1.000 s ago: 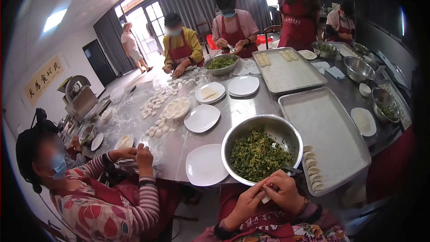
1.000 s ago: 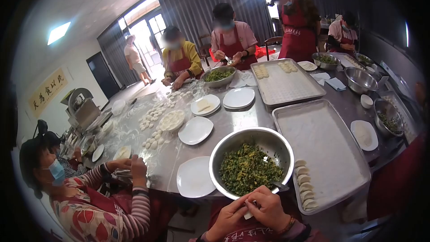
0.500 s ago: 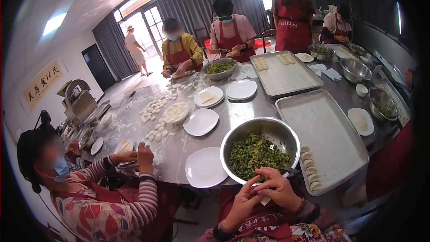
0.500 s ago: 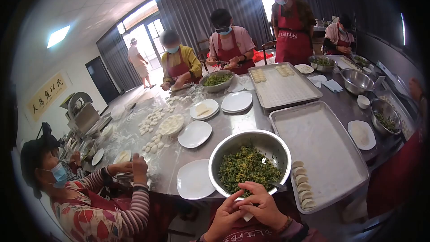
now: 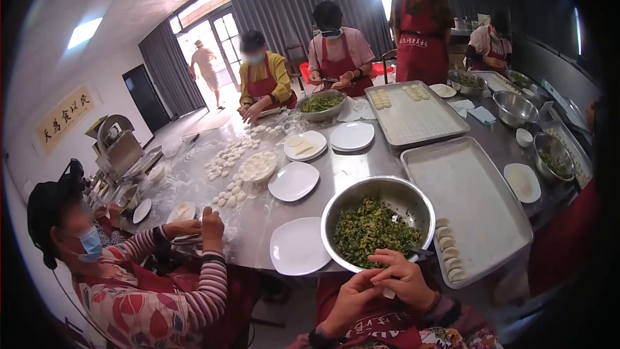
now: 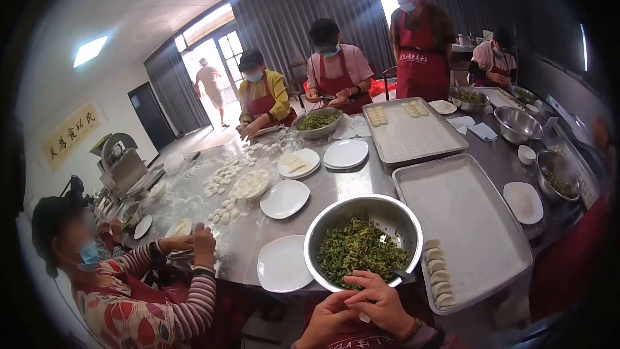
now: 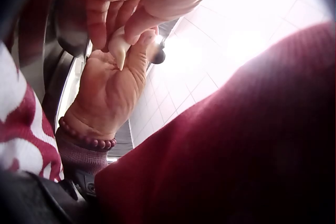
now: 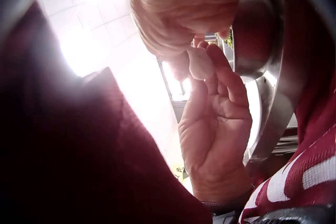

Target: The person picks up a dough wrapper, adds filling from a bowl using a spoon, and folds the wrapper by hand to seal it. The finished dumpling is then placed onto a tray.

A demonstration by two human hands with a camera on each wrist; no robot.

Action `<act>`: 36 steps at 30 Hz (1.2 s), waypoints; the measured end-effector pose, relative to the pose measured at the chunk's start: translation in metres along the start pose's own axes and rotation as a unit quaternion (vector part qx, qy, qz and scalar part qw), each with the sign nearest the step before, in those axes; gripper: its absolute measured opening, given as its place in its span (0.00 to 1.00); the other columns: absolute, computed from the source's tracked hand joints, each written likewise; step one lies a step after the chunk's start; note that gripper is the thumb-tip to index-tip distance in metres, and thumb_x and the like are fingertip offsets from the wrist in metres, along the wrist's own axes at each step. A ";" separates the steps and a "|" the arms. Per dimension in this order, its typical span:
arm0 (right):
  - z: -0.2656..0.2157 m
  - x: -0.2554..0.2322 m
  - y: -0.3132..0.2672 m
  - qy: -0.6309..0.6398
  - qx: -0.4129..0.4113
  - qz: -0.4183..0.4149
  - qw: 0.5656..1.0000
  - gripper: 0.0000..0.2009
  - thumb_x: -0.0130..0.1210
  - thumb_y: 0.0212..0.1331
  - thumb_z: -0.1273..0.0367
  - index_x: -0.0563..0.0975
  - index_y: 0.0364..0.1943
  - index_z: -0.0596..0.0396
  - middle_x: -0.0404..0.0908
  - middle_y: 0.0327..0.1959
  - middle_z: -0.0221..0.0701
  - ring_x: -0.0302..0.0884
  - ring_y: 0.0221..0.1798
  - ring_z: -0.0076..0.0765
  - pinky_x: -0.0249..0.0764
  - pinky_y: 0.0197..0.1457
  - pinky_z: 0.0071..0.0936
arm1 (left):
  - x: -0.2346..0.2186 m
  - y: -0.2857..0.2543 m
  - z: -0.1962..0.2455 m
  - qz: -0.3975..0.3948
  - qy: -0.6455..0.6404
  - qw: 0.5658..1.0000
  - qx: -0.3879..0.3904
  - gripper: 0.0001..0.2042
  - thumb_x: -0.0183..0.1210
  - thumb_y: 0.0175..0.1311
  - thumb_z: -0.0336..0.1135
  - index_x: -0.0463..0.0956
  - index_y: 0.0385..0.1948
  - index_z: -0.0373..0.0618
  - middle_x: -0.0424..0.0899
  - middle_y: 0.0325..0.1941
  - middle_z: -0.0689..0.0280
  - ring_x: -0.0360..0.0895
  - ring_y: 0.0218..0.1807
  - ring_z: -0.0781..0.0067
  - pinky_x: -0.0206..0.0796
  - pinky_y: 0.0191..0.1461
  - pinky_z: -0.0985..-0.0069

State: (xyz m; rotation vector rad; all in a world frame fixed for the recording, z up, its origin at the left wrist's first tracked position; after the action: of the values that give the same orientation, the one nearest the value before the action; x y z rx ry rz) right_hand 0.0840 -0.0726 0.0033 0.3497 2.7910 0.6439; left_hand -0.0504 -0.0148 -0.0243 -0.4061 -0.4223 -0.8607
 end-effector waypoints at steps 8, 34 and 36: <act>-0.012 0.005 0.002 0.097 0.127 0.038 0.986 0.08 0.62 0.49 0.74 0.84 0.36 0.53 0.75 0.57 0.39 0.69 0.61 0.42 0.63 0.64 0.34 | 0.002 0.003 0.000 -0.015 -0.034 0.998 0.045 0.15 0.58 0.62 0.25 0.71 0.51 0.39 0.79 0.46 0.63 0.78 0.46 0.76 0.72 0.49 0.79; -0.011 0.011 0.041 0.018 -0.007 0.086 0.996 0.16 0.58 0.56 0.70 0.78 0.49 0.58 0.72 0.59 0.43 0.67 0.63 0.44 0.63 0.64 0.35 | 0.006 0.010 0.053 -0.065 -0.137 0.986 0.066 0.27 0.48 0.68 0.50 0.58 0.60 0.38 0.67 0.60 0.58 0.65 0.63 0.65 0.55 0.69 0.64; -0.010 0.015 0.042 0.007 -0.028 0.104 0.994 0.15 0.56 0.58 0.69 0.77 0.49 0.58 0.71 0.59 0.43 0.67 0.63 0.44 0.62 0.65 0.35 | 0.004 0.013 0.057 -0.094 -0.153 0.981 0.071 0.31 0.46 0.67 0.55 0.57 0.61 0.37 0.67 0.60 0.57 0.65 0.63 0.64 0.54 0.69 0.63</act>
State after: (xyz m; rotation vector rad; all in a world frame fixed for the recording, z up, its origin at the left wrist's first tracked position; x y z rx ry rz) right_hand 0.0746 -0.0354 0.0286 0.6324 2.7654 0.7696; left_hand -0.0484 0.0189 0.0232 -0.3708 -0.8132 -0.9466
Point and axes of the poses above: each hand's wrist, its own y-axis towards the middle knuckle, its own x-axis out of the palm, z = x × y, the point moved 3 cm from there along y, towards the middle knuckle
